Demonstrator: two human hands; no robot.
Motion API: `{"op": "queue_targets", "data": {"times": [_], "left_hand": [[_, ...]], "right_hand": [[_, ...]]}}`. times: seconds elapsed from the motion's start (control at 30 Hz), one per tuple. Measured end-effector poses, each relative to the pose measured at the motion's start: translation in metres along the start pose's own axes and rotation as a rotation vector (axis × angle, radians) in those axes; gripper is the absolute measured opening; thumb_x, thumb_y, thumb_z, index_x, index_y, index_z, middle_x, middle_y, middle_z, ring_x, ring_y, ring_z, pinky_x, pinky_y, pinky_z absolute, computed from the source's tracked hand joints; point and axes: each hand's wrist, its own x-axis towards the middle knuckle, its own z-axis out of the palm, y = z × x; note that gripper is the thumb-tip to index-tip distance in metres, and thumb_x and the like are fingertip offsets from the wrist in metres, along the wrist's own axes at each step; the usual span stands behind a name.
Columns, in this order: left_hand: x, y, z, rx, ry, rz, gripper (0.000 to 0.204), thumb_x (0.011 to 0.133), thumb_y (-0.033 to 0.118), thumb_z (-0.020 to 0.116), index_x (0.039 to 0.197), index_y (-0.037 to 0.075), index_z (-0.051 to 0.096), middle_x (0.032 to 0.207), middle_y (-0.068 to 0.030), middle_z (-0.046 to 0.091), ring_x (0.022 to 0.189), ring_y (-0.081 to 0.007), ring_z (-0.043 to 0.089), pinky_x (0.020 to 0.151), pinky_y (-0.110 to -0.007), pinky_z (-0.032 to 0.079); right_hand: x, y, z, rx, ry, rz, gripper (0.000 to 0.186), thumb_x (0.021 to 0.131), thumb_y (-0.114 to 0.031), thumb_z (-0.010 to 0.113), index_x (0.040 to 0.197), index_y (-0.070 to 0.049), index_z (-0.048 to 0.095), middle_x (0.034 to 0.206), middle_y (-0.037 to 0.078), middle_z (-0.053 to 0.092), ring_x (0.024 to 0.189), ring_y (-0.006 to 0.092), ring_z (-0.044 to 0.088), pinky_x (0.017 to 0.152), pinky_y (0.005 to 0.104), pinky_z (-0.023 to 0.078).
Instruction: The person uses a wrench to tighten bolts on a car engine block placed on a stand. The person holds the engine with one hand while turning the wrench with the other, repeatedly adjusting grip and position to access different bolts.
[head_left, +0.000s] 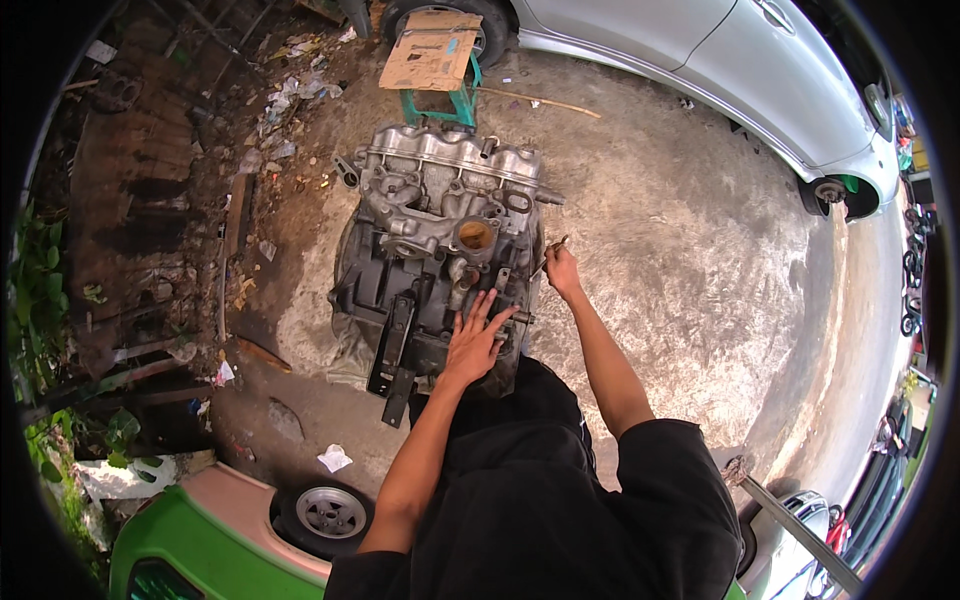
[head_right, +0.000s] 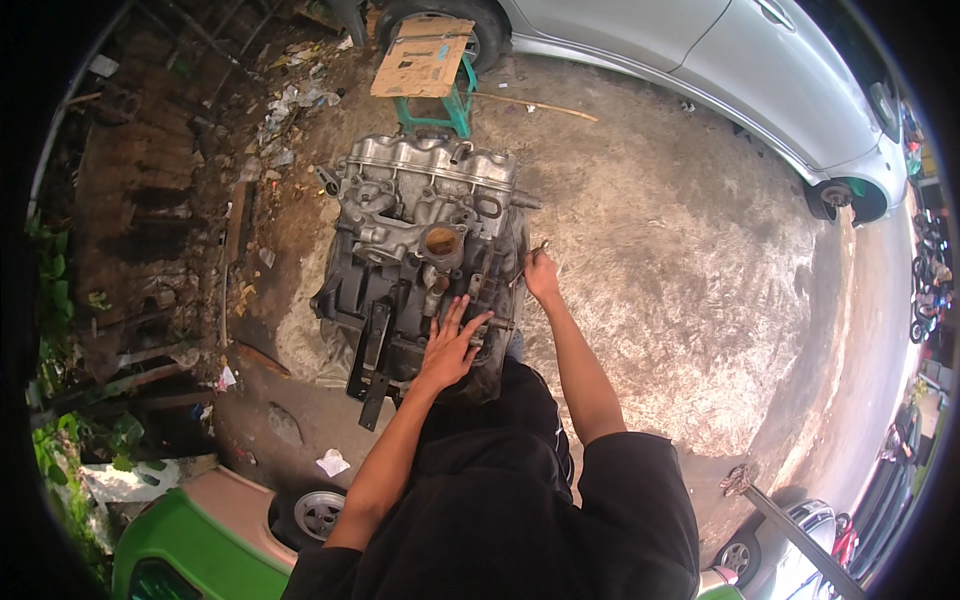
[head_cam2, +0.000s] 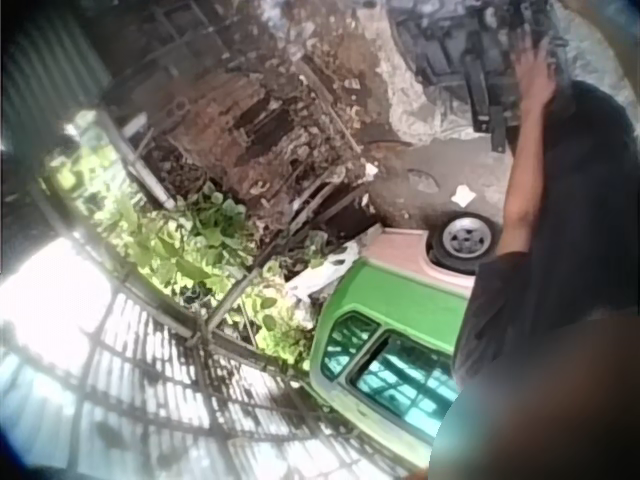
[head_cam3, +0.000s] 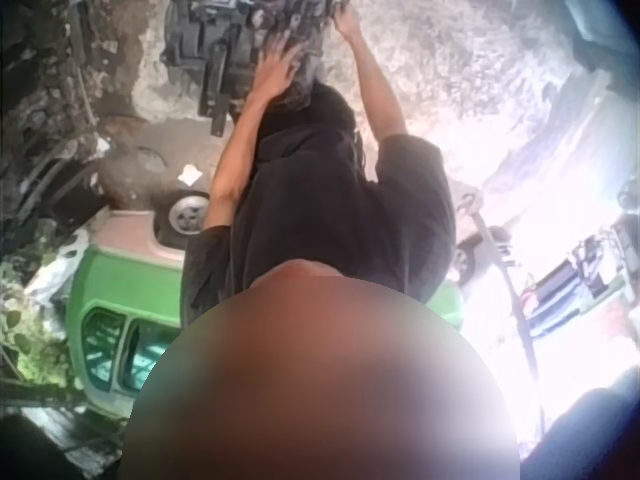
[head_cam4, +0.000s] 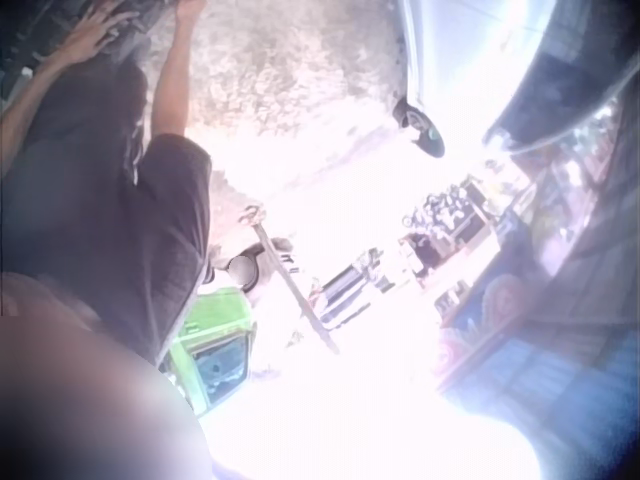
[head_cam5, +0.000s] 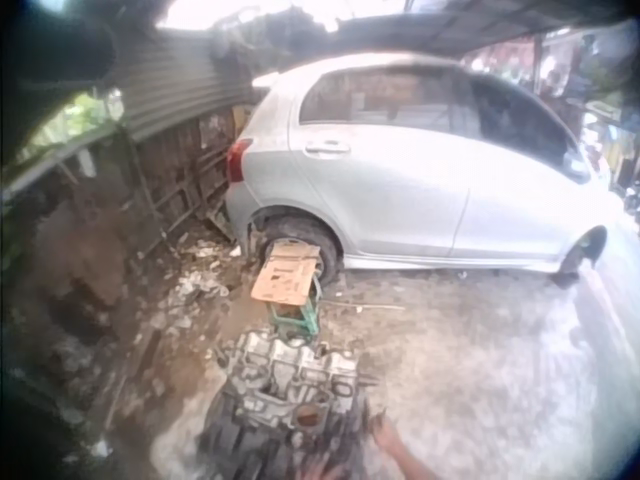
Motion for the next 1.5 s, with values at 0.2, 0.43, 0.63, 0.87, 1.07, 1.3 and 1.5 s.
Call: {"op": "queue_targets", "data": {"times": [0.2,0.43,0.63,0.87,1.07,1.3,1.5], "left_hand": [[0.001,-0.001,0.001,-0.019,-0.005,0.002,0.074,0.091,0.016,0.07,0.152,0.038,0.035,0.167,-0.0049,0.009,0.155,-0.0265,0.009,0.119,-0.061,0.018],[0.001,-0.003,0.002,-0.03,-0.006,0.008,0.074,0.091,0.016,0.07,0.152,0.038,0.035,0.167,-0.0051,0.009,0.154,-0.0265,0.009,0.119,-0.062,0.018],[0.001,-0.003,0.003,-0.028,0.01,0.019,0.075,0.09,0.015,0.07,0.152,0.038,0.034,0.167,-0.0049,0.008,0.154,-0.0268,0.009,0.119,-0.062,0.019],[0.001,-0.003,0.002,-0.023,0.006,0.01,0.075,0.09,0.014,0.069,0.152,0.038,0.034,0.168,-0.0021,0.008,0.155,-0.0249,0.009,0.119,-0.061,0.021],[0.0,-0.001,0.003,-0.016,0.031,0.015,0.078,0.09,0.014,0.069,0.154,0.038,0.032,0.168,-0.0012,0.01,0.154,-0.0243,0.011,0.118,-0.06,0.023],[-0.001,-0.001,0.003,-0.011,0.065,0.037,0.084,0.089,0.015,0.07,0.158,0.033,0.025,0.167,-0.0067,0.012,0.154,-0.0283,0.013,0.118,-0.061,0.02],[-0.001,-0.002,0.003,0.01,0.069,0.057,0.087,0.088,0.015,0.07,0.158,0.034,0.022,0.167,-0.0066,0.012,0.154,-0.0283,0.013,0.119,-0.06,0.019]], "right_hand": [[0.016,-0.009,0.008,-0.16,-0.096,0.026,0.038,0.098,-0.028,0.051,0.097,0.009,0.061,0.095,0.038,0.063,0.097,0.0533,0.061,0.088,0.0564,0.049],[0.039,-0.003,0.024,-0.186,-0.205,0.151,0.049,0.097,-0.036,0.05,0.101,0.011,0.063,0.1,0.038,0.064,0.1,0.0538,0.061,0.092,0.0545,0.049],[0.048,-0.007,0.025,-0.193,-0.275,0.181,0.05,0.096,-0.036,0.051,0.103,0.011,0.064,0.109,0.037,0.063,0.107,0.0527,0.059,0.097,0.0533,0.047],[0.024,-0.042,0.012,-0.199,-0.146,0.047,0.048,0.095,-0.034,0.053,0.102,0.012,0.064,0.096,0.038,0.065,0.097,0.0536,0.063,0.09,0.0539,0.05],[-0.064,-0.061,0.006,-0.007,0.014,-0.007,0.034,0.095,-0.021,0.056,0.112,0.008,0.055,0.084,0.032,0.066,0.084,0.0518,0.065,0.077,0.055,0.051],[-0.126,-0.022,0.03,0.141,0.054,-0.214,0.018,0.101,-0.013,0.05,0.112,0.001,0.05,0.092,0.026,0.066,0.082,0.0456,0.064,0.071,0.0493,0.048],[-0.101,0.002,0.046,0.245,0.271,-0.016,0.019,0.098,-0.012,0.057,0.111,0.001,0.051,0.082,0.02,0.068,0.075,0.0314,0.068,0.067,0.0417,0.051]]}}
